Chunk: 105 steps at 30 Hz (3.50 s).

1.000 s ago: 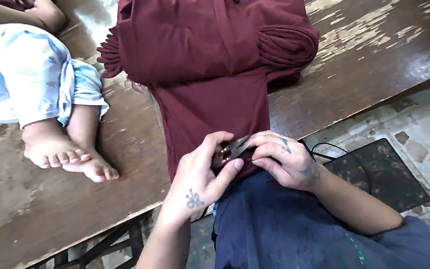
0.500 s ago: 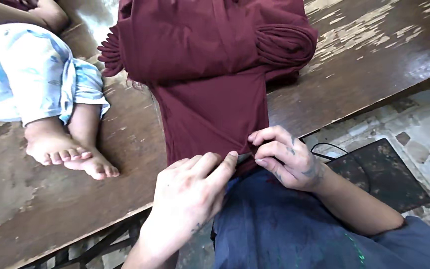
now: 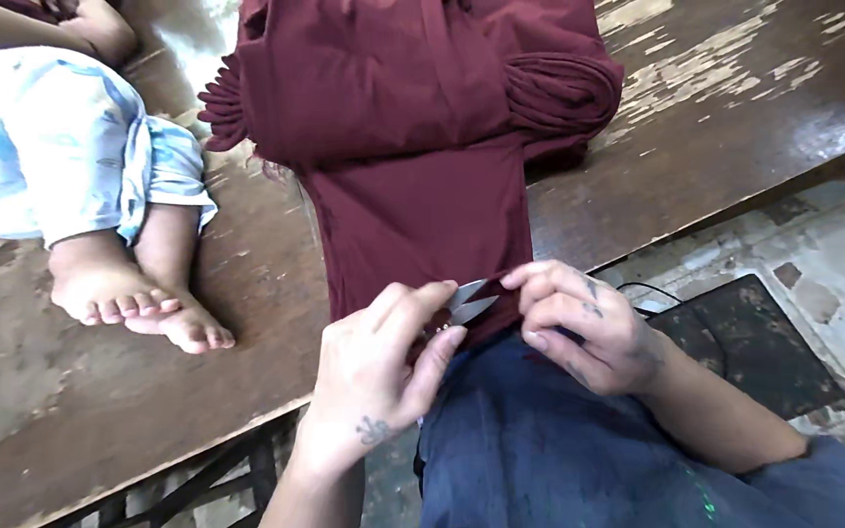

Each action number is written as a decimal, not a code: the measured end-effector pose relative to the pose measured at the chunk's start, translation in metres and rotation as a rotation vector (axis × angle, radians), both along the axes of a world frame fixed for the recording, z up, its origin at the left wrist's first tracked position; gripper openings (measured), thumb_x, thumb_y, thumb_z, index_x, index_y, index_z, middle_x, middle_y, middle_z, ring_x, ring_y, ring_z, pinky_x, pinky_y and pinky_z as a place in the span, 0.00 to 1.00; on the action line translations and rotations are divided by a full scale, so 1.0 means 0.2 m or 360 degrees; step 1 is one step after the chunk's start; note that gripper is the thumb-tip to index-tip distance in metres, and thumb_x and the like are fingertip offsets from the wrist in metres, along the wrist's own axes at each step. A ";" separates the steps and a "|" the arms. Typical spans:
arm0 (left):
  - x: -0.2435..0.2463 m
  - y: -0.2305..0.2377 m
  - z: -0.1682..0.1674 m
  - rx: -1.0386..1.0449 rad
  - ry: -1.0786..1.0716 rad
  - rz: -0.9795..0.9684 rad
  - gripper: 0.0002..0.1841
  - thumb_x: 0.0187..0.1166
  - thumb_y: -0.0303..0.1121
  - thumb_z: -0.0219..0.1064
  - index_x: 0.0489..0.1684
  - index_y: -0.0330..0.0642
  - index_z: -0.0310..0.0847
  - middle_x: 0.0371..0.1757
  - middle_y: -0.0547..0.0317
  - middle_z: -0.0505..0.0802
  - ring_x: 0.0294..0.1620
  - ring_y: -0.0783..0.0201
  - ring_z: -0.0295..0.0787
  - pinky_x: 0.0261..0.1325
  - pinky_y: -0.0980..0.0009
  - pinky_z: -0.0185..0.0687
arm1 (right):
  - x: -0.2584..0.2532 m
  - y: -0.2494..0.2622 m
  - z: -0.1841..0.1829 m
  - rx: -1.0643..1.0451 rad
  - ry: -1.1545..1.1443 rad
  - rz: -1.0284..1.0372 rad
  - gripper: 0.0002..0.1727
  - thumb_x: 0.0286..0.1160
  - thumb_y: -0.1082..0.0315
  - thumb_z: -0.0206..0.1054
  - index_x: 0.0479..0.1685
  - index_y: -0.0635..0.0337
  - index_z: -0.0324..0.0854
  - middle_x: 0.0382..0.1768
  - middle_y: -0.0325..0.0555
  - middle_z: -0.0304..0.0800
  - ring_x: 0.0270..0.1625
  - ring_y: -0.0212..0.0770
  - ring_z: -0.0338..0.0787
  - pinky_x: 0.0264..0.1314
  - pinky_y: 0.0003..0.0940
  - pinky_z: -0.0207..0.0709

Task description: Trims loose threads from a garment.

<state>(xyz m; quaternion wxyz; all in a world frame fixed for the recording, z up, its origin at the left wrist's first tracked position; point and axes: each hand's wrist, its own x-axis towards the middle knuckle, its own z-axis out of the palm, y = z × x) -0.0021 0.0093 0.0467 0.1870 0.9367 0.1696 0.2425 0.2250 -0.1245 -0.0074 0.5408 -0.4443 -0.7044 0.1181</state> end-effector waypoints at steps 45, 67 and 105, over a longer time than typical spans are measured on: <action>0.18 0.03 -0.02 0.0060 0.0089 -0.0147 0.18 0.85 0.46 0.61 0.60 0.43 0.85 0.38 0.58 0.90 0.32 0.69 0.83 0.32 0.70 0.76 | 0.05 -0.14 0.02 -0.0048 -0.0098 -0.0142 0.22 0.88 0.57 0.60 0.24 0.61 0.79 0.18 0.44 0.78 0.25 0.34 0.79 0.30 0.26 0.71; 0.12 -0.04 0.03 0.0223 0.0095 -0.0205 0.17 0.86 0.46 0.60 0.56 0.46 0.88 0.39 0.54 0.91 0.36 0.61 0.87 0.34 0.65 0.77 | 0.06 -0.09 0.02 -0.0059 -0.0310 -0.0492 0.10 0.79 0.69 0.65 0.34 0.62 0.91 0.33 0.45 0.91 0.41 0.31 0.89 0.45 0.21 0.82; 0.34 0.10 -0.16 -0.1248 -0.0425 -0.0176 0.14 0.76 0.26 0.66 0.58 0.43 0.86 0.29 0.73 0.88 0.26 0.80 0.82 0.31 0.82 0.81 | 0.28 -0.10 0.04 -0.0381 -0.0386 -0.0333 0.13 0.83 0.66 0.61 0.37 0.60 0.90 0.33 0.39 0.92 0.38 0.27 0.89 0.42 0.21 0.82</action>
